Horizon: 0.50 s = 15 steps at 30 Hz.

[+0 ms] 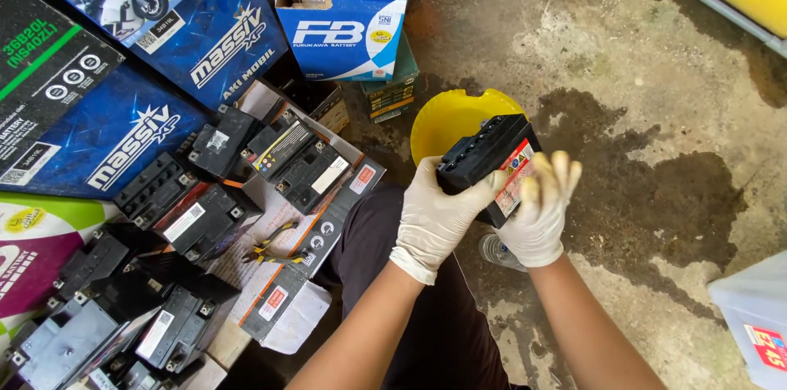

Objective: Cleaning small battery components in a bucket and inspecting batteries

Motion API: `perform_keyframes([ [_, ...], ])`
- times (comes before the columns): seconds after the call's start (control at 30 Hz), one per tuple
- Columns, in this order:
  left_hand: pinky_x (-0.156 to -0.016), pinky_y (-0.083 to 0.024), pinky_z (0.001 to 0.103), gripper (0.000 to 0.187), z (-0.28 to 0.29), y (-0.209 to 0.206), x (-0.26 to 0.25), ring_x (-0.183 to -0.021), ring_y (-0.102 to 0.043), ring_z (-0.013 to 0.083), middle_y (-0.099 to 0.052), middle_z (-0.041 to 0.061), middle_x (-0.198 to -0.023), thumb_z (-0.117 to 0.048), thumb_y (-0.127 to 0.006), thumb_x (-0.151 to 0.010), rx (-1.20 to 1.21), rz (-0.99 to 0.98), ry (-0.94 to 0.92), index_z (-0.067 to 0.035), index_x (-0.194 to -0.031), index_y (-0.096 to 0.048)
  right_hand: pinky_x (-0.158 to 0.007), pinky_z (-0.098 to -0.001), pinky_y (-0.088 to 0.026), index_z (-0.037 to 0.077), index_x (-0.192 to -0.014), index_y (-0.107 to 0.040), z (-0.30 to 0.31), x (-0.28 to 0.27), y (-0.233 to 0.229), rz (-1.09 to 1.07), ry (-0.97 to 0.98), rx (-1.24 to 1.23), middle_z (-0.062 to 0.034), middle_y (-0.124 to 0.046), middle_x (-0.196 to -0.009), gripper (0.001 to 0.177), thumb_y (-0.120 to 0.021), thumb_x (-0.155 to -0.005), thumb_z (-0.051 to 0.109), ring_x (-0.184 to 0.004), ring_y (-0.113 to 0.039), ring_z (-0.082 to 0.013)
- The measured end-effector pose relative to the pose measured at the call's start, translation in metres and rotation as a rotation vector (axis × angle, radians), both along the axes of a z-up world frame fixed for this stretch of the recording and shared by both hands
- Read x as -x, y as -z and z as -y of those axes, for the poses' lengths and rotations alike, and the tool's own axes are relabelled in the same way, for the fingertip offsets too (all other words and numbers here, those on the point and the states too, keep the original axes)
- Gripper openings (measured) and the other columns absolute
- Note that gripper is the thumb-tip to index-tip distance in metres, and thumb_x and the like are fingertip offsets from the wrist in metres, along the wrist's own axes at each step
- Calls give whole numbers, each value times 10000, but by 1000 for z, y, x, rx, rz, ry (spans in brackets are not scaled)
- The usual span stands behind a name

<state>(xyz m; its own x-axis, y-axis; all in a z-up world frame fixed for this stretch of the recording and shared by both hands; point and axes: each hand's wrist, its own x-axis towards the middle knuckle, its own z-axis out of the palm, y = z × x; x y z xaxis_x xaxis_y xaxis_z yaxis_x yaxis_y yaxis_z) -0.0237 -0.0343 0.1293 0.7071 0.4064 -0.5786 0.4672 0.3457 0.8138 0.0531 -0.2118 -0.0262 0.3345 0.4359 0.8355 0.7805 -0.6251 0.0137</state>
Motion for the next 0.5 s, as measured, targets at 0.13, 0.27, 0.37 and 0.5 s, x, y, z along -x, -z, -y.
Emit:
perform_keyframes([
  [0.13,-723,-602,315,723,-5,11,-13,-831,-713,158,-696,66,-864,-514,-948,-491,-16,-92,64,-142,-1055,-692,-1148,-741,-293,158,-1577,-236,-7,3,-23,-67,-132,44,-229,-542,-1358,1013,-853,-778,250,-1374,-480,-527],
  [0.27,-769,-590,331,768,-5,7,-20,-916,-680,200,-656,108,-916,-554,-904,-531,-11,-101,140,-64,-1077,-678,-1132,-636,-366,129,-1516,-334,-7,-13,-14,7,-200,67,-213,-587,-1340,860,-800,-833,365,-1356,-517,-468],
  [0.37,-861,-577,362,806,-11,5,-19,-1015,-690,234,-676,131,-997,-642,-842,-567,-51,-149,242,-67,-1106,-670,-1016,-589,-510,106,-1426,-420,-17,-12,-26,26,-243,14,-199,-655,-1293,694,-797,-854,220,-1259,-610,-468],
  [0.5,-1097,-480,437,879,-18,-41,-4,-1307,-601,373,-676,229,-1253,-760,-629,-709,-61,-136,372,-53,-1230,-639,-981,-554,-549,98,-1371,-495,-25,-16,-49,-129,-323,-51,-215,-666,-1318,642,-808,-831,249,-1193,-659,-469],
])
